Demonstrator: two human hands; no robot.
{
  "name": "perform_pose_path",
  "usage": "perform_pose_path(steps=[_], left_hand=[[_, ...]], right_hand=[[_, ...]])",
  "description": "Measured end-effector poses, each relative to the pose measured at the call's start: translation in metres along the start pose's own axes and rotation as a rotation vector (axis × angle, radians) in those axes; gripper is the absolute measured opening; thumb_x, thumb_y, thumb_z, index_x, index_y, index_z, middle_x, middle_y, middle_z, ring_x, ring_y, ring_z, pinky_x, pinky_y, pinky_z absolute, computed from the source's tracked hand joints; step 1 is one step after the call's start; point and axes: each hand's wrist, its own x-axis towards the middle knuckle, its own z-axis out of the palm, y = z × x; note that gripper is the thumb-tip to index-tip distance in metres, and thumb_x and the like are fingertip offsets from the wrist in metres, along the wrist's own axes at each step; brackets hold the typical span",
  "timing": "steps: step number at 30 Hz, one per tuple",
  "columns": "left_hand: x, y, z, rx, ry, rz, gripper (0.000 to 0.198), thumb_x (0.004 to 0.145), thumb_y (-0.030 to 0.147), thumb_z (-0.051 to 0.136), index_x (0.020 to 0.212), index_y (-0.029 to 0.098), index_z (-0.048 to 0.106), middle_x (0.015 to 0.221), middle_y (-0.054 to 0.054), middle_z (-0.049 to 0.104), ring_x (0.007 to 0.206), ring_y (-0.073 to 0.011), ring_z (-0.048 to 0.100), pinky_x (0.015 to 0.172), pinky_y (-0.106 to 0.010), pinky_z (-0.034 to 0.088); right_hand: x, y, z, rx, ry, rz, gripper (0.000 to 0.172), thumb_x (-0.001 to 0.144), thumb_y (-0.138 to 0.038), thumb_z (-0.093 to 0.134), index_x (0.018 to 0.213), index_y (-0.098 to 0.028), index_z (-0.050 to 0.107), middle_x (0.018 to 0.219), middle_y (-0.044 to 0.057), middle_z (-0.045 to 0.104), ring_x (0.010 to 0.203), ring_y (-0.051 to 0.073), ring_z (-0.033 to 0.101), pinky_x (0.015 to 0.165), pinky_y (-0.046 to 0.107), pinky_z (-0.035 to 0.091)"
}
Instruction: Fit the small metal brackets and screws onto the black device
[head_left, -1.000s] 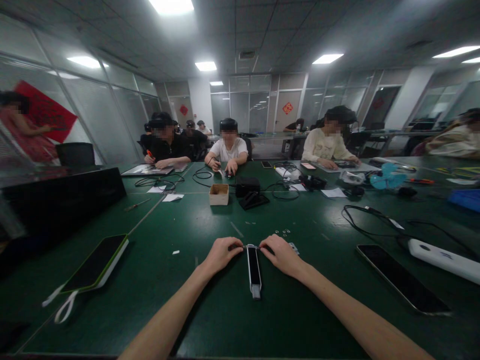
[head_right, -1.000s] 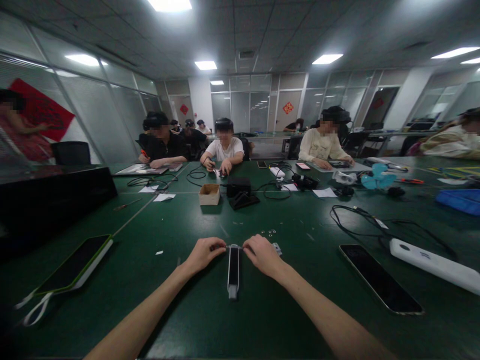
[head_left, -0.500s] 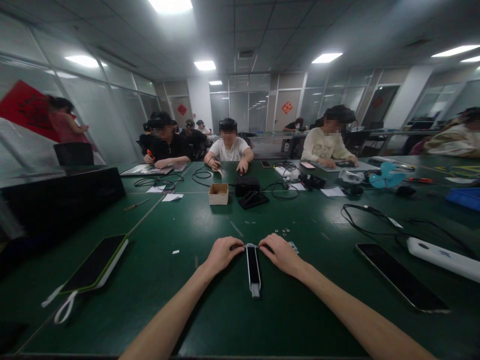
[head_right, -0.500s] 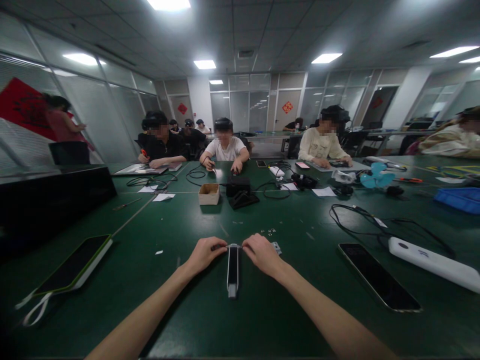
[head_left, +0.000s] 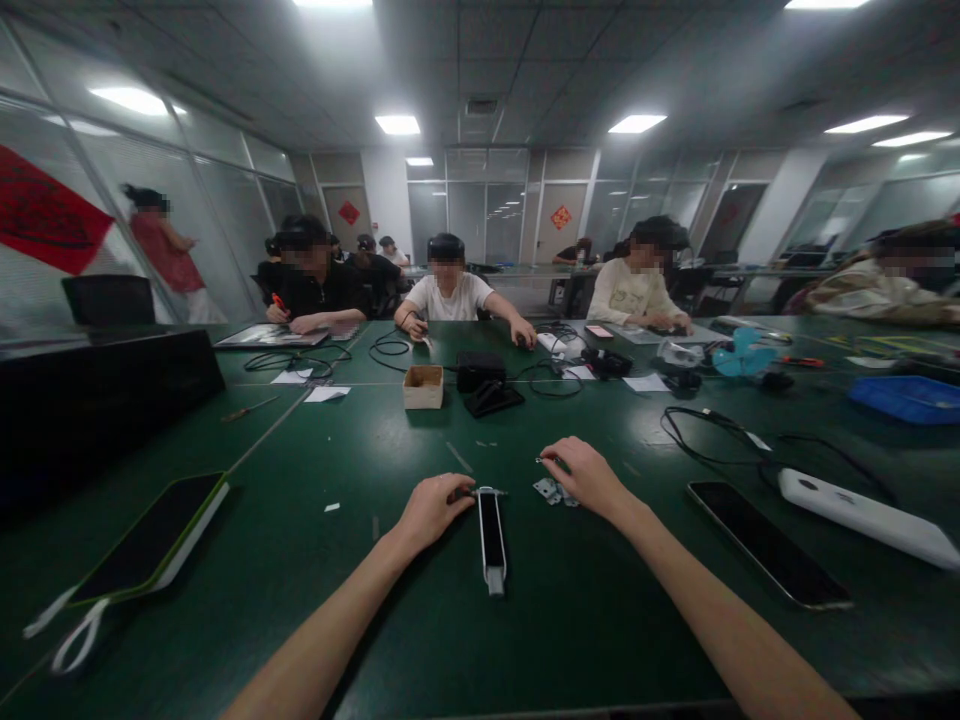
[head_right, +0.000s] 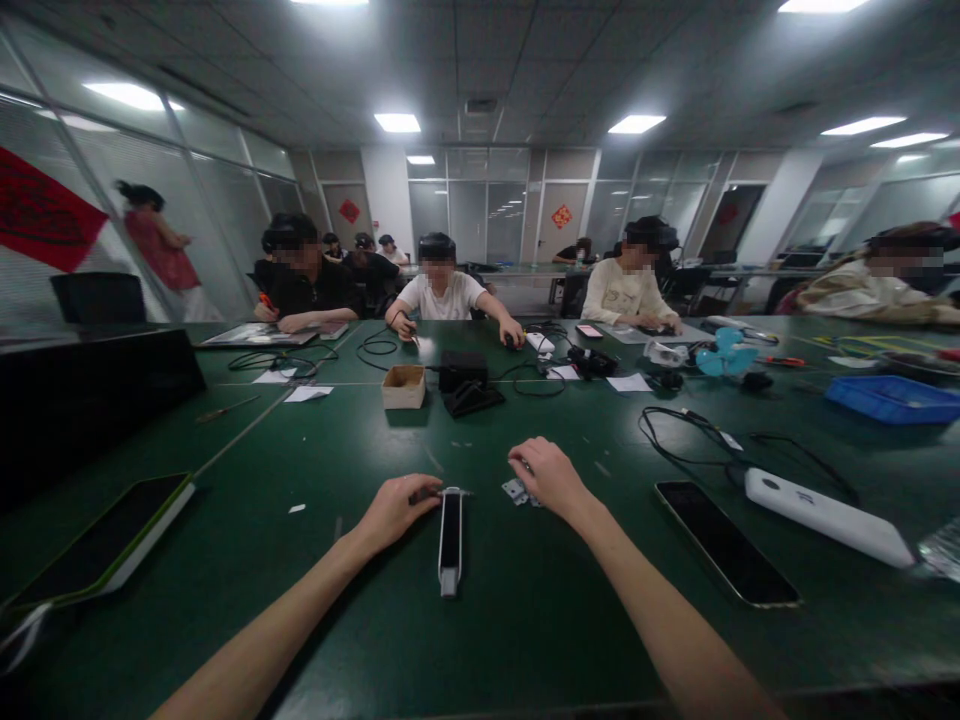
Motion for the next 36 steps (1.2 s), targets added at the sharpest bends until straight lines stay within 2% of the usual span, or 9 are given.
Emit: perform_pose_path(steps=[3,5,12,16,20,26,30,33,36], left_hand=[[0.001,-0.001,0.001,0.001,-0.001,0.000,0.023,0.084,0.025,0.058,0.106,0.021,0.061,0.094,-0.001,0.065,0.077,-0.0153,0.059,0.070,-0.025,0.045],[0.001,-0.001,0.001,-0.006,-0.013,-0.002,0.023,0.084,0.025,0.056,0.107,0.021,0.060,0.096,0.000,0.065,0.079,-0.0154,0.059,0.071,-0.025,0.045],[0.000,0.001,-0.001,-0.006,-0.020,-0.003,0.025,0.084,0.025,0.054,0.109,0.022,0.059,0.098,-0.001,0.064,0.078,-0.0156,0.059,0.070,-0.026,0.046],[0.002,0.000,0.000,-0.007,-0.016,-0.001,0.024,0.084,0.025,0.055,0.108,0.022,0.059,0.096,-0.001,0.065,0.076,-0.0155,0.059,0.069,-0.026,0.046],[0.003,-0.002,0.002,-0.012,-0.018,-0.007,0.024,0.084,0.026,0.054,0.108,0.022,0.059,0.097,-0.001,0.065,0.077,-0.0161,0.059,0.071,-0.027,0.046],[0.003,-0.003,0.002,-0.006,-0.011,0.004,0.025,0.084,0.027,0.054,0.109,0.022,0.058,0.097,-0.001,0.064,0.077,-0.0159,0.059,0.070,-0.027,0.046],[0.002,-0.001,0.001,-0.006,-0.025,-0.010,0.025,0.084,0.026,0.054,0.108,0.023,0.058,0.096,-0.001,0.064,0.077,-0.0159,0.059,0.070,-0.027,0.046],[0.003,0.001,0.001,0.002,-0.015,-0.014,0.025,0.083,0.026,0.054,0.107,0.022,0.059,0.096,-0.001,0.064,0.077,-0.0163,0.059,0.070,-0.027,0.046],[0.002,0.002,0.000,-0.001,-0.030,-0.023,0.025,0.083,0.026,0.053,0.107,0.022,0.058,0.096,-0.001,0.064,0.076,-0.0161,0.058,0.069,-0.027,0.046]], right_hand=[[-0.003,0.021,-0.014,-0.020,-0.035,0.050,0.021,0.088,-0.029,0.046,0.093,-0.016,0.062,0.093,0.008,0.063,0.089,0.019,0.055,0.081,0.033,0.043],[-0.005,0.026,-0.019,-0.003,-0.097,0.067,0.022,0.087,-0.032,0.048,0.093,-0.017,0.063,0.091,0.006,0.063,0.085,0.018,0.056,0.076,0.031,0.043],[-0.006,0.006,-0.013,0.030,-0.294,0.143,0.031,0.084,-0.047,0.051,0.089,-0.020,0.063,0.077,0.002,0.062,0.068,0.015,0.055,0.061,0.026,0.039],[-0.005,0.002,-0.005,0.054,-0.309,0.154,0.021,0.084,-0.037,0.052,0.091,-0.020,0.063,0.079,0.002,0.062,0.068,0.014,0.056,0.059,0.024,0.039],[-0.006,0.011,-0.005,0.082,-0.338,0.167,0.013,0.082,-0.027,0.053,0.085,-0.020,0.063,0.076,0.001,0.062,0.065,0.013,0.057,0.059,0.023,0.039],[-0.009,0.022,-0.017,0.062,-0.375,0.182,0.011,0.079,-0.027,0.055,0.080,-0.021,0.064,0.077,0.000,0.063,0.067,0.013,0.057,0.059,0.023,0.039],[-0.007,0.024,-0.024,-0.063,-0.277,0.234,0.019,0.083,-0.035,0.051,0.084,-0.021,0.064,0.082,0.004,0.063,0.072,0.016,0.058,0.061,0.025,0.039],[-0.005,0.028,-0.025,-0.184,-0.181,0.271,0.019,0.086,-0.028,0.046,0.091,-0.020,0.063,0.090,0.007,0.062,0.079,0.018,0.057,0.064,0.026,0.040],[-0.005,0.033,-0.020,-0.205,-0.161,0.269,0.020,0.087,-0.026,0.045,0.094,-0.021,0.063,0.094,0.007,0.061,0.083,0.018,0.057,0.065,0.026,0.041]])
